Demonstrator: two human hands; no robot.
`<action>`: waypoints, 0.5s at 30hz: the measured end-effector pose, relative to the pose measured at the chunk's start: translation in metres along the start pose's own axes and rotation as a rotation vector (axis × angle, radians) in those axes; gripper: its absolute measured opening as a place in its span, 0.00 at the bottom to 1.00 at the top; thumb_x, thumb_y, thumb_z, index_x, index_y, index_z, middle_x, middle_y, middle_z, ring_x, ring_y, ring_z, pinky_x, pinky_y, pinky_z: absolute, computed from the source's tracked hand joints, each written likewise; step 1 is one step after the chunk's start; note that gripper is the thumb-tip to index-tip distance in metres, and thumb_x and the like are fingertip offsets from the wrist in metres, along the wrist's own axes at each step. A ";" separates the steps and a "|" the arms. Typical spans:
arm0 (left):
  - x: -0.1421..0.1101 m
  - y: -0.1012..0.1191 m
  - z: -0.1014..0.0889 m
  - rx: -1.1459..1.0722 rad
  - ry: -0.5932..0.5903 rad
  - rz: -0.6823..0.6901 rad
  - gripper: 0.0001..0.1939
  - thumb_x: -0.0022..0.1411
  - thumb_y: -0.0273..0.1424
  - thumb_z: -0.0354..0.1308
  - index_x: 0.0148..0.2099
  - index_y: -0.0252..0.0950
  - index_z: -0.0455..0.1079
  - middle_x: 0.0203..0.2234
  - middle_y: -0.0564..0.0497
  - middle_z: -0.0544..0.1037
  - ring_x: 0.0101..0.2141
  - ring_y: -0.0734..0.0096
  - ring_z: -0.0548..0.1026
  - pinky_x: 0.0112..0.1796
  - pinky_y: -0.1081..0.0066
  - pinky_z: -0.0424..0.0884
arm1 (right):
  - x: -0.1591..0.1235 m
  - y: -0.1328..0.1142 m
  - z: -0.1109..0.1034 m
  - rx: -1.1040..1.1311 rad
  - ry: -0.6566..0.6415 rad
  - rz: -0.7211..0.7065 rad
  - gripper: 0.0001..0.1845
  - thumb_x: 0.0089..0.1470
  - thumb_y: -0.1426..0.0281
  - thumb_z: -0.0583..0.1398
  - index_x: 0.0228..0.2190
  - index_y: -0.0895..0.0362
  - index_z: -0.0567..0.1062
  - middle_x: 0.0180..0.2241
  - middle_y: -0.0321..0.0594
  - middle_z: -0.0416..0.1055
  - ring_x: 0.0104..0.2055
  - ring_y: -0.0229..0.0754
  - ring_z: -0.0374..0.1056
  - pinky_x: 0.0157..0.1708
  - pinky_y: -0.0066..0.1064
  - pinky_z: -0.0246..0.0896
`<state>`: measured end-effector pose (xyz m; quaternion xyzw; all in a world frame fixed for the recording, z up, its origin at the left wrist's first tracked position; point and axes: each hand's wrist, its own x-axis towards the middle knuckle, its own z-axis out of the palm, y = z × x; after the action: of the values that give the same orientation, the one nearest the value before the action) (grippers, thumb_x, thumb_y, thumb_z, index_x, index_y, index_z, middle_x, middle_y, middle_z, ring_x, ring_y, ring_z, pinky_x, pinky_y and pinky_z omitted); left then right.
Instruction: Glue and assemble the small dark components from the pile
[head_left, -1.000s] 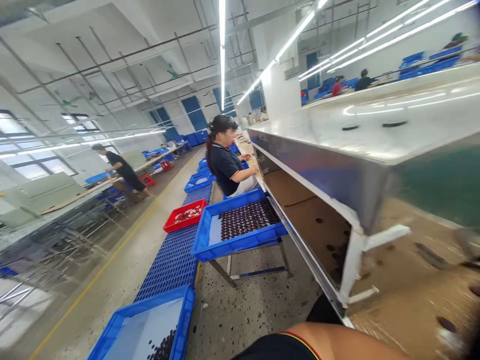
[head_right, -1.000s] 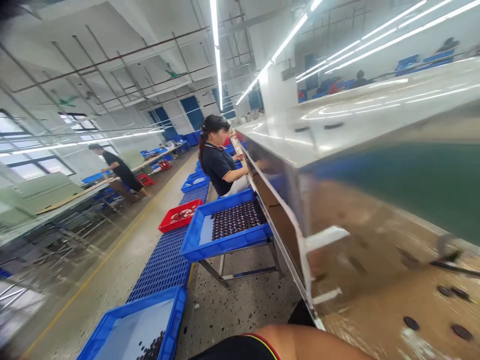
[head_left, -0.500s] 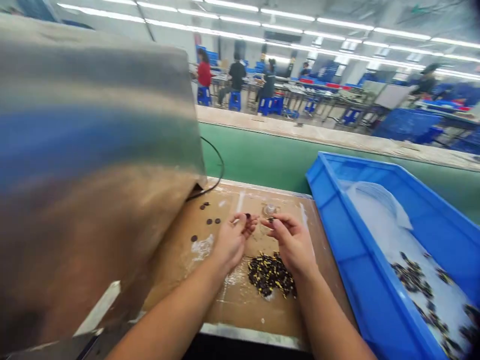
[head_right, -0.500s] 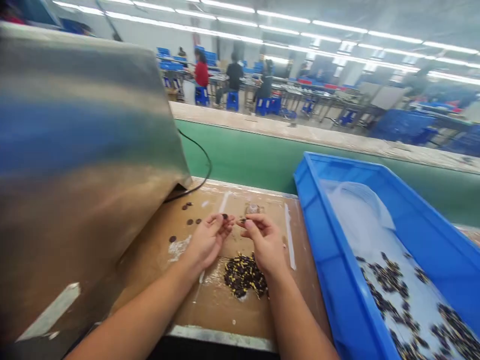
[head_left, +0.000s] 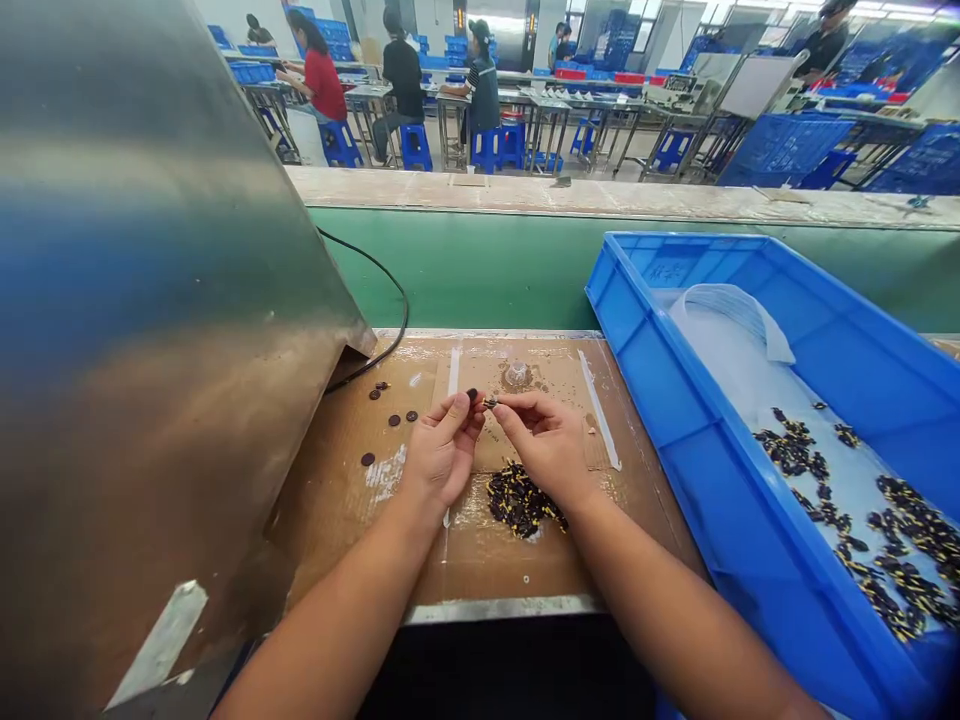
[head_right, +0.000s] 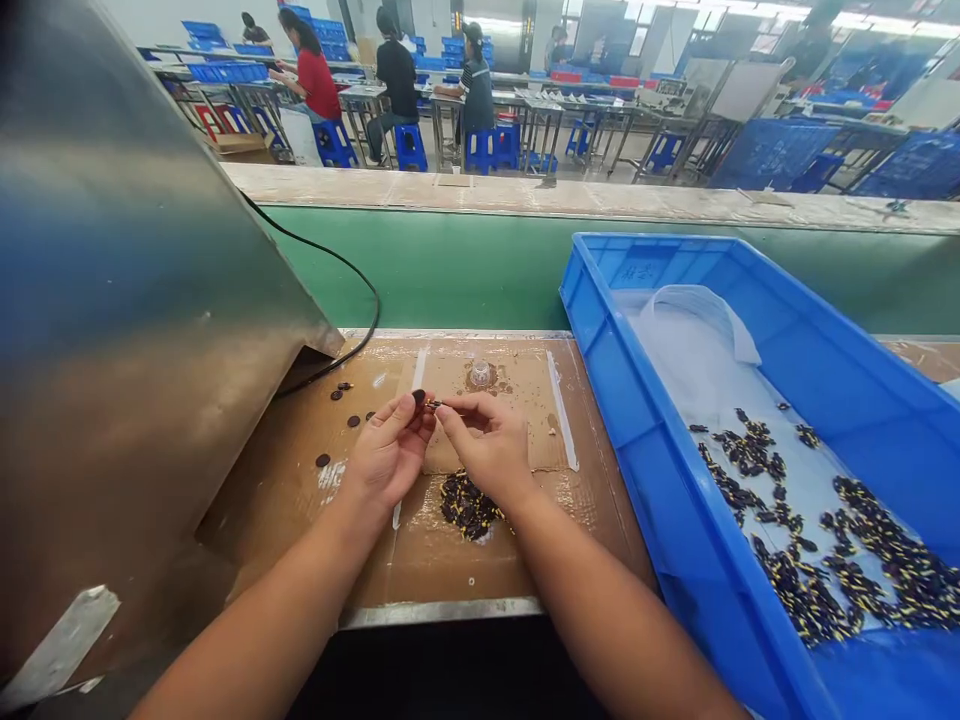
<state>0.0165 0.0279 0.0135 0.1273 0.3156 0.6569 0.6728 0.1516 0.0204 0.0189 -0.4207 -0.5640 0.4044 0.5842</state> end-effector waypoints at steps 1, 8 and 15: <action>-0.001 0.001 0.001 0.000 -0.003 0.004 0.20 0.38 0.31 0.81 0.33 0.30 0.79 0.32 0.46 0.81 0.32 0.76 0.78 0.38 0.78 0.75 | -0.001 -0.001 0.001 0.001 0.005 -0.013 0.07 0.56 0.65 0.68 0.37 0.53 0.82 0.37 0.40 0.82 0.38 0.41 0.79 0.42 0.37 0.79; -0.004 0.001 0.000 0.025 -0.085 0.021 0.16 0.43 0.32 0.80 0.32 0.32 0.79 0.32 0.47 0.82 0.31 0.77 0.77 0.38 0.78 0.74 | -0.004 -0.003 0.003 0.012 0.033 -0.084 0.04 0.56 0.68 0.68 0.35 0.52 0.82 0.35 0.36 0.82 0.35 0.38 0.78 0.39 0.33 0.79; -0.006 0.002 0.000 0.051 -0.135 0.044 0.14 0.45 0.32 0.79 0.32 0.33 0.79 0.32 0.48 0.81 0.32 0.78 0.77 0.40 0.78 0.74 | -0.004 -0.003 0.002 -0.044 0.024 -0.147 0.05 0.57 0.68 0.67 0.37 0.51 0.83 0.36 0.35 0.83 0.36 0.38 0.79 0.39 0.33 0.78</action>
<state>0.0149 0.0227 0.0159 0.1951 0.2833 0.6532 0.6745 0.1494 0.0162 0.0207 -0.3956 -0.5951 0.3430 0.6096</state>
